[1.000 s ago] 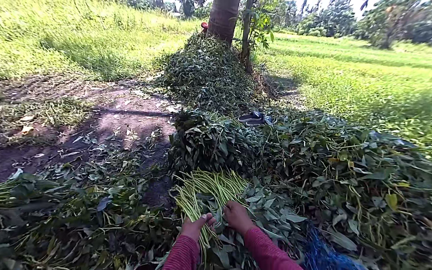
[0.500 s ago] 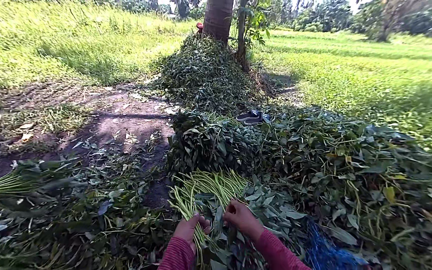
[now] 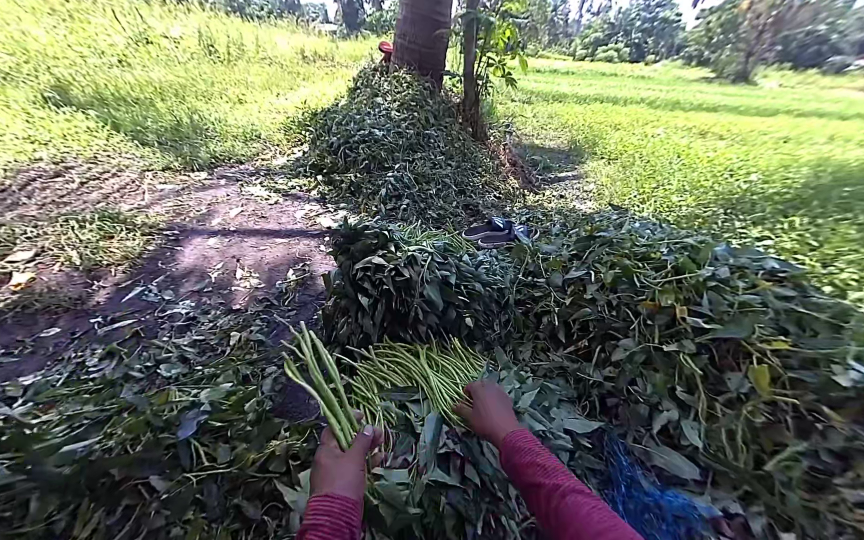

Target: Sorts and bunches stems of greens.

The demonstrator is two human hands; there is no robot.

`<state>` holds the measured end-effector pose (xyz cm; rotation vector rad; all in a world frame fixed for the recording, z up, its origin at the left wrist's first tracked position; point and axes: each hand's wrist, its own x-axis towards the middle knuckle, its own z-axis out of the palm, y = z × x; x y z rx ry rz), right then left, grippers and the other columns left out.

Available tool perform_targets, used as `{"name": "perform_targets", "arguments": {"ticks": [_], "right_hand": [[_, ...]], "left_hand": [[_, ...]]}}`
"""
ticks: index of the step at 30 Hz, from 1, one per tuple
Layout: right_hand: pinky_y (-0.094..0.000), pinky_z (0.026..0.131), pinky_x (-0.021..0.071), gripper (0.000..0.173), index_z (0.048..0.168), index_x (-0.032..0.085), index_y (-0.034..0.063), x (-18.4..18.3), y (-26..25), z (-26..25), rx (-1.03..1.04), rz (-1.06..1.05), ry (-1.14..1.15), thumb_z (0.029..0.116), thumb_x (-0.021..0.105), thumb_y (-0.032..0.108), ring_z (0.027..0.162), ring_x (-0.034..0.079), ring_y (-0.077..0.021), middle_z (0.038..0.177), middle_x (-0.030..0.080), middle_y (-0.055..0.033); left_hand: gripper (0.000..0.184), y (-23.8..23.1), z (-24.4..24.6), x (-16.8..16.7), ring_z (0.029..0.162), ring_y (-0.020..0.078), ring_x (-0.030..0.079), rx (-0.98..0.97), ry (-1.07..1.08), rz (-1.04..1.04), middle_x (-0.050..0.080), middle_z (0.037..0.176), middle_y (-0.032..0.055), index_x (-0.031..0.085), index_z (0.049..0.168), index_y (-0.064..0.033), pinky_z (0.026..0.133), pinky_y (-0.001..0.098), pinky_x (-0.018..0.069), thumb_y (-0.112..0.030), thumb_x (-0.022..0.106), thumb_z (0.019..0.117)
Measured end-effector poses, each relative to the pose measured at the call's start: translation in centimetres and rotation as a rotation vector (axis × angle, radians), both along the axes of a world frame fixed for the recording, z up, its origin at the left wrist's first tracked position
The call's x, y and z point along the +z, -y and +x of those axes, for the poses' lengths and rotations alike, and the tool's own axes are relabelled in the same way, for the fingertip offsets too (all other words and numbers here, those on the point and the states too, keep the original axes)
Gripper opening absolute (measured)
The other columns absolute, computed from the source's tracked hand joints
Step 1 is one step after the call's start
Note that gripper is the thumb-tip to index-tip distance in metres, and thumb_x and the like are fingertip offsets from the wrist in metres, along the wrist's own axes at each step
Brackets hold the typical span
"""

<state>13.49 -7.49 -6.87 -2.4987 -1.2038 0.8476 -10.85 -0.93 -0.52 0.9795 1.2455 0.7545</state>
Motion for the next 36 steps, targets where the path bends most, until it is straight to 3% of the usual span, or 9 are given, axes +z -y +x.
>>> {"name": "perform_targets", "arguments": {"ticks": [3, 8, 11, 15, 19, 22, 26, 30, 36], "right_hand": [[-0.0670, 0.111, 0.0336, 0.092, 0.148, 0.048, 0.0001, -1.5, -1.0, -1.5, -0.006, -0.168, 0.125, 0.0814, 0.077, 0.057, 0.141, 0.040, -0.0455, 0.153, 0.044, -0.0264], [-0.0661, 0.109, 0.0379, 0.075, 0.145, 0.048, 0.0025, -0.7, -1.3, -0.5, -0.111, -0.228, 0.017, 0.0846, 0.075, 0.038, 0.133, 0.053, -0.0406, 0.141, 0.058, -0.0226], [-0.0638, 0.102, 0.0470, 0.064, 0.133, 0.058, 0.0002, -0.6, -0.6, 2.5, -0.132, -0.194, -0.164, 0.0831, 0.078, 0.035, 0.121, 0.062, -0.0400, 0.128, 0.064, -0.0242], [-0.0614, 0.099, 0.0482, 0.047, 0.123, 0.066, 0.0007, 0.3, 0.9, 4.1, -0.004, -0.176, -0.225, 0.0892, 0.073, 0.032, 0.115, 0.063, -0.0383, 0.120, 0.066, -0.0233], [-0.0640, 0.095, 0.0478, 0.043, 0.118, 0.067, 0.0047, 1.5, 3.6, 0.5, -0.016, -0.059, -0.156, 0.0847, 0.071, 0.032, 0.111, 0.064, -0.0373, 0.116, 0.067, -0.0199], [-0.0619, 0.106, 0.0406, 0.044, 0.123, 0.065, 0.0031, 2.0, 5.5, -3.5, -0.006, -0.007, -0.117, 0.0877, 0.067, 0.028, 0.124, 0.057, -0.0356, 0.128, 0.062, -0.0186], [-0.0583, 0.109, 0.0394, 0.042, 0.123, 0.065, 0.0027, 0.6, 7.8, -7.5, 0.016, 0.109, -0.078, 0.0885, 0.066, 0.026, 0.125, 0.056, -0.0348, 0.128, 0.062, -0.0172], [-0.0574, 0.108, 0.0414, 0.040, 0.123, 0.067, 0.0023, -0.3, 9.7, -10.1, 0.016, 0.236, -0.043, 0.0898, 0.066, 0.024, 0.124, 0.057, -0.0365, 0.125, 0.064, -0.0186], [-0.0586, 0.104, 0.0449, 0.033, 0.113, 0.070, 0.0013, -1.1, 10.5, -11.8, 0.122, 0.466, 0.033, 0.0870, 0.069, 0.021, 0.114, 0.063, -0.0379, 0.112, 0.068, -0.0197]], "left_hand": [[0.036, -0.5, -0.3, 0.0, 0.074, 0.0215, 0.072, 0.040, -0.042, 0.021, 0.070, 0.090, 0.0146, 0.048, 0.135, -0.0014, 0.062, 0.0357, 0.0596, -0.001, 0.060, 0.1006], [0.030, -0.4, 0.9, -0.8, 0.069, 0.0244, 0.071, 0.008, 0.116, -0.223, 0.069, 0.084, 0.0151, 0.049, 0.130, -0.0011, 0.057, 0.0365, 0.0590, 0.000, 0.058, 0.1015], [0.027, 0.0, 1.9, -1.4, 0.070, 0.0243, 0.070, -0.061, 0.144, -0.326, 0.068, 0.086, 0.0145, 0.048, 0.129, -0.0020, 0.059, 0.0369, 0.0590, -0.002, 0.056, 0.1031], [0.022, 0.6, 3.3, -1.8, 0.074, 0.0242, 0.072, -0.093, 0.204, -0.456, 0.070, 0.093, 0.0158, 0.049, 0.125, -0.0014, 0.062, 0.0367, 0.0602, -0.004, 0.054, 0.1042], [0.025, 0.7, 4.9, -3.1, 0.083, 0.0284, 0.074, -0.028, 0.301, -0.530, 0.070, 0.104, 0.0211, 0.047, 0.128, 0.0020, 0.070, 0.0405, 0.0623, -0.004, 0.053, 0.1041], [0.030, 0.5, 6.2, -4.7, 0.084, 0.0252, 0.068, -0.024, 0.288, -0.513, 0.064, 0.106, 0.0198, 0.049, 0.128, 0.0029, 0.072, 0.0385, 0.0593, -0.003, 0.059, 0.1006], [0.045, 1.3, 7.0, -6.3, 0.087, 0.0271, 0.068, -0.111, 0.155, -0.427, 0.065, 0.105, 0.0207, 0.050, 0.131, 0.0037, 0.074, 0.0412, 0.0589, -0.010, 0.073, 0.0945], [0.062, 2.4, 6.5, -6.3, 0.112, 0.0321, 0.065, -0.158, 0.081, -0.420, 0.063, 0.125, 0.0221, 0.047, 0.141, 0.0005, 0.092, 0.0508, 0.0555, -0.015, 0.078, 0.0905], [0.053, 2.6, 4.4, -5.8, 0.103, 0.0287, 0.071, -0.258, 0.158, -0.437, 0.071, 0.115, 0.0183, 0.056, 0.133, -0.0010, 0.087, 0.0474, 0.0593, -0.012, 0.080, 0.0873]]}}
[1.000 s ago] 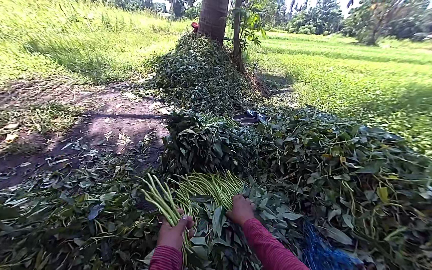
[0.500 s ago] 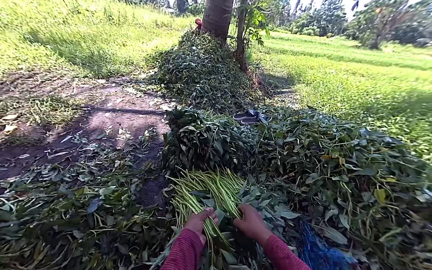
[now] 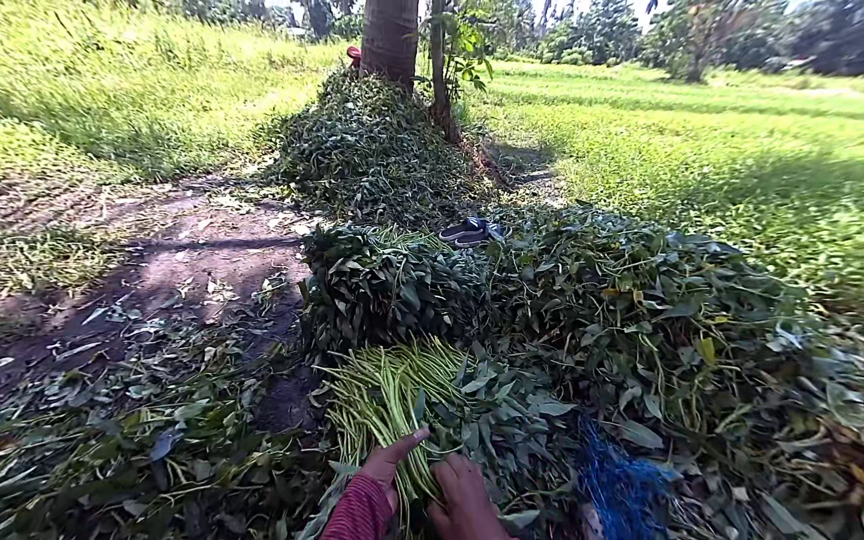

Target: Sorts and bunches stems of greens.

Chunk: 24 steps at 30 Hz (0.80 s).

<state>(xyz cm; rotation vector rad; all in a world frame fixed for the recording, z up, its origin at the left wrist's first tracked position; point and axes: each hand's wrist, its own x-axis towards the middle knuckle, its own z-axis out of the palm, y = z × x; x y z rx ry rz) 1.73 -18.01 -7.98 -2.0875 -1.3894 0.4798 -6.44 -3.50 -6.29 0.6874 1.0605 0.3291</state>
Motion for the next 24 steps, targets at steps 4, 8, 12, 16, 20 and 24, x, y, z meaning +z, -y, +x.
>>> {"name": "perform_targets", "arguments": {"ticks": [4, 8, 12, 16, 20, 24], "right_hand": [[-0.0593, 0.106, 0.0438, 0.035, 0.120, 0.068, 0.0016, 0.4, -0.6, -0.5, 0.154, -0.030, -0.085, 0.0916, 0.067, 0.022, 0.119, 0.062, -0.0382, 0.119, 0.067, -0.0209], [-0.0570, 0.108, 0.0462, 0.045, 0.137, 0.061, 0.0041, 3.8, -1.4, 3.6, 0.467, -0.311, -0.415, 0.1002, 0.067, 0.030, 0.122, 0.063, -0.0336, 0.128, 0.066, -0.0192], [-0.0450, 0.086, 0.0551, 0.041, 0.110, 0.068, 0.0002, 7.6, -1.4, 7.7, 0.229, -0.240, -0.536, 0.1037, 0.057, 0.039, 0.089, 0.068, -0.0213, 0.098, 0.070, -0.0127], [-0.0417, 0.106, 0.0510, 0.059, 0.146, 0.053, 0.0063, 8.1, -2.7, 5.1, 0.186, 0.027, -0.553, 0.1019, 0.059, 0.045, 0.126, 0.059, -0.0240, 0.142, 0.055, -0.0153], [-0.0490, 0.122, 0.0331, 0.087, 0.161, 0.028, 0.0040, 5.3, -3.2, 1.0, 0.341, -0.028, -0.558, 0.0950, 0.072, 0.040, 0.150, 0.035, -0.0310, 0.163, 0.032, -0.0208], [-0.0450, 0.115, 0.0422, 0.044, 0.145, 0.058, 0.0059, 2.9, -2.9, 0.9, 0.401, -0.016, -0.622, 0.1087, 0.049, 0.029, 0.132, 0.058, -0.0239, 0.141, 0.061, -0.0161]], "left_hand": [[0.023, -0.6, -2.1, 1.3, 0.087, 0.0271, 0.072, -0.028, 0.114, 0.056, 0.073, 0.097, 0.0183, 0.061, 0.113, 0.0047, 0.078, 0.0419, 0.0599, 0.009, 0.063, 0.0902], [0.033, -1.5, -4.6, 3.0, 0.080, 0.0243, 0.072, -0.141, 0.074, 0.289, 0.073, 0.090, 0.0160, 0.058, 0.115, 0.0074, 0.075, 0.0374, 0.0609, 0.015, 0.065, 0.0842], [0.058, -1.4, -6.5, 5.2, 0.081, 0.0258, 0.074, -0.230, 0.087, 0.433, 0.073, 0.091, 0.0165, 0.045, 0.130, 0.0052, 0.077, 0.0387, 0.0629, 0.015, 0.070, 0.0789], [0.086, -1.0, -6.4, 5.7, 0.084, 0.0274, 0.075, -0.220, 0.116, 0.472, 0.073, 0.091, 0.0177, 0.025, 0.146, 0.0010, 0.079, 0.0399, 0.0634, 0.015, 0.072, 0.0755], [0.068, -1.5, -6.6, 5.2, 0.082, 0.0245, 0.074, -0.147, 0.201, 0.409, 0.073, 0.092, 0.0162, 0.041, 0.135, 0.0031, 0.076, 0.0380, 0.0628, 0.012, 0.070, 0.0747], [0.037, -1.7, -7.1, 5.7, 0.077, 0.0201, 0.072, -0.044, 0.165, 0.308, 0.072, 0.089, 0.0128, 0.061, 0.116, 0.0021, 0.070, 0.0352, 0.0619, 0.007, 0.070, 0.0809]]}}
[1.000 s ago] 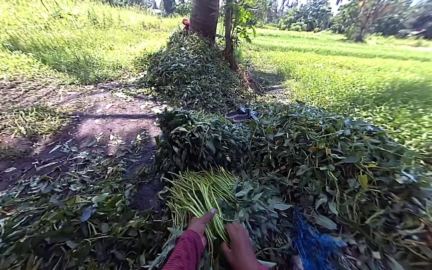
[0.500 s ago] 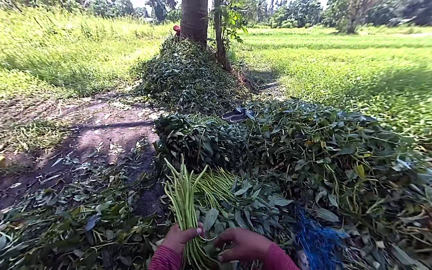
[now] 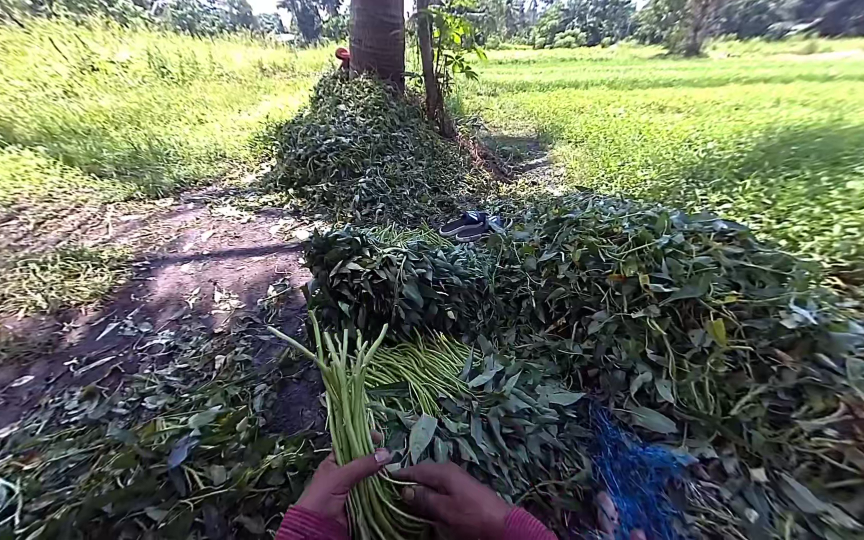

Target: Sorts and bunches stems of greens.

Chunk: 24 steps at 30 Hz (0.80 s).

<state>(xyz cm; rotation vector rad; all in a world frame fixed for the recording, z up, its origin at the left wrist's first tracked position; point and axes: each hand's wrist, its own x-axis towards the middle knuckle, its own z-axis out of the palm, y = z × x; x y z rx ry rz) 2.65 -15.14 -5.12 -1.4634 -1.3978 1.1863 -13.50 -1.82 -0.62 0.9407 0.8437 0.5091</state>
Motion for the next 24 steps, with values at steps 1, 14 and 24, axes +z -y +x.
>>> {"name": "perform_targets", "arguments": {"ticks": [1, 14, 24], "right_hand": [[-0.0447, 0.114, 0.0433, 0.043, 0.143, 0.059, 0.0043, -0.2, 0.0, 0.2, 0.035, -0.022, -0.044, 0.1095, 0.047, 0.028, 0.129, 0.060, -0.0234, 0.139, 0.063, -0.0167], [-0.0352, 0.085, 0.0529, 0.038, 0.116, 0.065, 0.0041, -1.3, -3.2, -0.9, 0.218, -0.288, -0.328, 0.1071, 0.049, 0.037, 0.090, 0.062, -0.0074, 0.100, 0.065, -0.0019], [-0.0590, 0.108, 0.0447, 0.058, 0.131, 0.064, 0.0022, -4.6, -10.5, 8.2, -0.506, -0.486, 0.486, 0.0973, 0.062, 0.049, 0.129, 0.057, -0.0381, 0.135, 0.061, -0.0226]], "left_hand": [[0.031, 0.1, 0.0, 0.2, 0.074, 0.0189, 0.071, 0.029, -0.054, 0.003, 0.071, 0.087, 0.0120, 0.061, 0.111, 0.0022, 0.067, 0.0339, 0.0613, 0.007, 0.070, 0.0815], [0.038, -1.2, -0.2, 1.2, 0.092, 0.0219, 0.074, 0.090, -0.152, 0.173, 0.075, 0.102, 0.0156, 0.058, 0.117, 0.0081, 0.082, 0.0359, 0.0611, 0.006, 0.069, 0.0800], [0.053, -2.2, -0.3, 1.3, 0.075, 0.0220, 0.072, 0.139, -0.558, 0.297, 0.073, 0.087, 0.0116, 0.051, 0.132, 0.0031, 0.073, 0.0405, 0.0594, -0.003, 0.075, 0.0846]]}}
